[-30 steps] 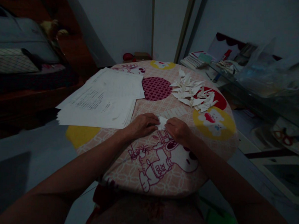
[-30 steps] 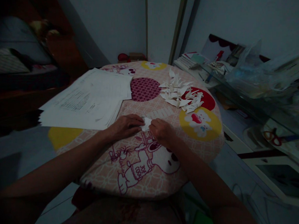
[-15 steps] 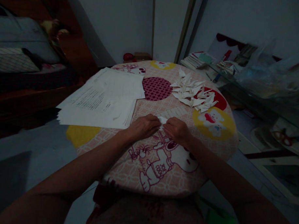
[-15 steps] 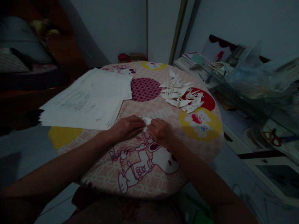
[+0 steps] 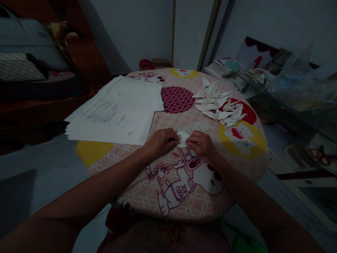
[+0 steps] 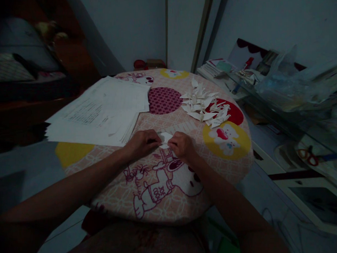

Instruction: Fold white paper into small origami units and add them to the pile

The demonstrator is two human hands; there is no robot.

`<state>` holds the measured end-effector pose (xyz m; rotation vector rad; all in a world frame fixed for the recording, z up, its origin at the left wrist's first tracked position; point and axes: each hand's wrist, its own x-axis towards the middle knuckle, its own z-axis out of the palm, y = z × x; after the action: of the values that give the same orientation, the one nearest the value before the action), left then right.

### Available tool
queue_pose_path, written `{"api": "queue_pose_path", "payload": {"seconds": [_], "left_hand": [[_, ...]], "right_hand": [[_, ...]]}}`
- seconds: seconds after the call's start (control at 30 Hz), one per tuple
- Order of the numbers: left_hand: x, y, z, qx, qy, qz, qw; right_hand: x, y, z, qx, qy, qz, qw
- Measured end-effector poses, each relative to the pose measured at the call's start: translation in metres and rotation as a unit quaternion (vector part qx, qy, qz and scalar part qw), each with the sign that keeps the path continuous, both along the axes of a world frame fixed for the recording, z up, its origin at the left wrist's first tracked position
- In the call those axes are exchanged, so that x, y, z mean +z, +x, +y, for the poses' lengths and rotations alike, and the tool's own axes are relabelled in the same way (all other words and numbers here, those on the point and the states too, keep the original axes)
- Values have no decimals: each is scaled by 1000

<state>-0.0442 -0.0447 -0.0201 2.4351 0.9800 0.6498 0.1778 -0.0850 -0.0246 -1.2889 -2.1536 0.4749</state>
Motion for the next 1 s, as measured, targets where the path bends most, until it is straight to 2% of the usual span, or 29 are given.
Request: {"api": "queue_pose_path", "payload": {"seconds": [0.17, 0.5, 0.7, 1.0], "left_hand": [[3, -1, -1, 19, -28, -2, 999], [7, 6, -2, 100, -14, 62, 993], [9, 10, -4, 128, 9, 104, 986], [8, 12, 2, 126, -29, 116, 985]], "right_hand": [[7, -4, -1, -38, -43, 21, 998], [14, -16, 3, -140, -66, -50, 987], [17, -18, 3, -151, -71, -76, 983], [17, -20, 3, -164, -77, -102, 978]]}}
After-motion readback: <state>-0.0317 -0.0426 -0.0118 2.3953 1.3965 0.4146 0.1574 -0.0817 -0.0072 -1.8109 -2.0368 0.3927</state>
